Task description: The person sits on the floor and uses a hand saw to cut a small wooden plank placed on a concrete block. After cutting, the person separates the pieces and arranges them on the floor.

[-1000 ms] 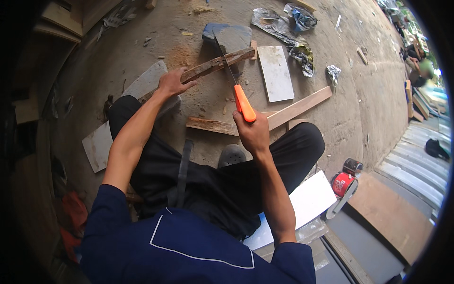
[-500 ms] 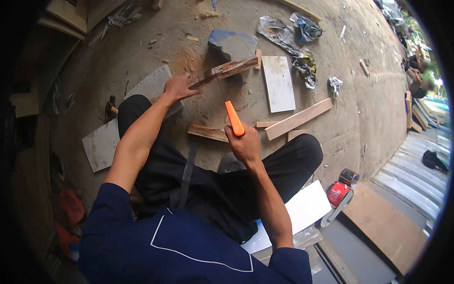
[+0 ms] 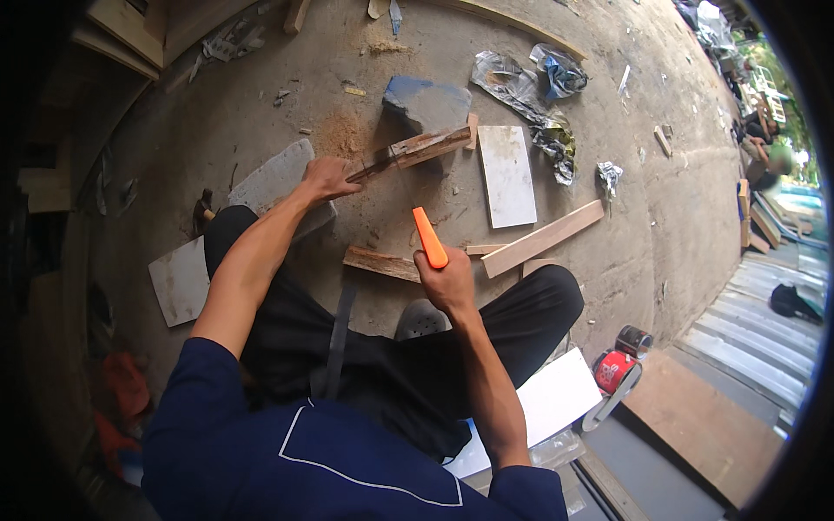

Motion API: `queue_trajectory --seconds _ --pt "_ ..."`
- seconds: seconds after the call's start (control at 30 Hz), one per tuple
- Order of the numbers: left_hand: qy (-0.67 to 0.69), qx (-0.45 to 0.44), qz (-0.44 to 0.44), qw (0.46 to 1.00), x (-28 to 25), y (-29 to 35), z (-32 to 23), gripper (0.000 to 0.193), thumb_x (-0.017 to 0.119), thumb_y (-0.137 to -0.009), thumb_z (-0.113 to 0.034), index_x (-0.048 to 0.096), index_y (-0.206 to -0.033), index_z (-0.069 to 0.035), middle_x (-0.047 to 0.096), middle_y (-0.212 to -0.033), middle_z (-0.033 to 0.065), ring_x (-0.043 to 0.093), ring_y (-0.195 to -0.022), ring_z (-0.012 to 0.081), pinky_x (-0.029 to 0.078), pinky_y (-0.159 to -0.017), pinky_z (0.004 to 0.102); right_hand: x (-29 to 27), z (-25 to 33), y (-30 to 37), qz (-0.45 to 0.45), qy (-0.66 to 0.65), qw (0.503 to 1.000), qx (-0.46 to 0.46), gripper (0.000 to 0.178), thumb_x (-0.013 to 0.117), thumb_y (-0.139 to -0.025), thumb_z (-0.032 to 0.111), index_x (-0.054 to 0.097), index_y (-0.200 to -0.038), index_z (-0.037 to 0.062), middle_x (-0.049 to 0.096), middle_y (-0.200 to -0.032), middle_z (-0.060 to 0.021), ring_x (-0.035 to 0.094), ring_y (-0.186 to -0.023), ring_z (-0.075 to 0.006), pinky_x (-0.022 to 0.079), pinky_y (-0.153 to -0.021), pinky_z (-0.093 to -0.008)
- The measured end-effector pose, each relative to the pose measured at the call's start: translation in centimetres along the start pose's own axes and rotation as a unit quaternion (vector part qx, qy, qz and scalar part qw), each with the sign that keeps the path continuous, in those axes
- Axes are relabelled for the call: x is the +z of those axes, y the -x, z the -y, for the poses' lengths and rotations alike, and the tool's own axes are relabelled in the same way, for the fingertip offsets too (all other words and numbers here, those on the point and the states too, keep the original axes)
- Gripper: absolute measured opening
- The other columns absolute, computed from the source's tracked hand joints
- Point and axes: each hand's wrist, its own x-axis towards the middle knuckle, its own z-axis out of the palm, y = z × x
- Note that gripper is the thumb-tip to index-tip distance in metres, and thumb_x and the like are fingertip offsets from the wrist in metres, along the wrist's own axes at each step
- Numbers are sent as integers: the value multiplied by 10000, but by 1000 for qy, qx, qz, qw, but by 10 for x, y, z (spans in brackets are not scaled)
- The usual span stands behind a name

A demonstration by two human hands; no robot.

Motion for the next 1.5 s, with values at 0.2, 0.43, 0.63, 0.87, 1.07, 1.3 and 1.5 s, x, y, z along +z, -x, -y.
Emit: queue_trajectory --seconds 0.2,0.43,0.63,0.87,1.07,1.3,1.5 --pt "23 24 62 998 2 14 30 713 655 -574 -703 679 -834 -40 649 -759 198 641 -758 337 495 -697 434 -26 20 -2 41 -91 989 110 263 591 -805 206 540 -652 -2 482 -502 -1 445 -448 -77 365 -446 -273" --pt "136 -34 88 986 -33 30 12 908 667 -565 -725 596 -1107 -1 628 -1036 214 606 -974 335 468 -829 418 -31 12 15 -21 -76 997 16 233 616 -830 180 572 -757 -36 498 -553 -64 479 -534 -135 399 -528 -303" --pt "209 -112 44 970 -59 43 24 1049 669 -571 -727 454 -1299 -3 547 -1220 232 541 -1123 352 429 -935 410 -16 16 -21 -185 100 974 -83 253 617 -833 219 562 -762 -18 526 -574 -180 550 -529 -267 427 -522 -365" --pt "346 -46 -48 936 -82 87 23 894 674 -690 -622 451 -1304 -10 545 -1213 224 528 -1135 311 396 -972 362 43 -47 -49 -121 330 931 -95 216 625 -775 246 534 -797 51 598 -669 -184 606 -647 -377 462 -572 -481" --pt "269 -38 -96 958 -82 107 10 725 659 -713 -545 514 -1222 -49 615 -1064 174 598 -991 295 459 -845 383 63 -99 -50 34 360 924 -121 330 681 -693 200 508 -905 14 585 -863 -186 578 -832 -370 458 -739 -464" --pt "210 -2 -36 977 -72 119 -3 710 609 -710 -591 545 -1096 3 630 -970 236 610 -938 373 475 -821 431 51 -95 -78 61 -36 997 23 412 524 -884 327 541 -1173 35 636 -1053 -54 586 -980 -185 420 -888 -338" --pt "237 34 -27 971 -46 136 6 696 632 -698 -618 560 -957 24 630 -769 263 638 -766 403 507 -716 440 72 33 -90 22 -559 822 107 891 441 -780 735 329 -1344 55 413 -1334 -172 396 -1241 -319 323 -1040 -500"
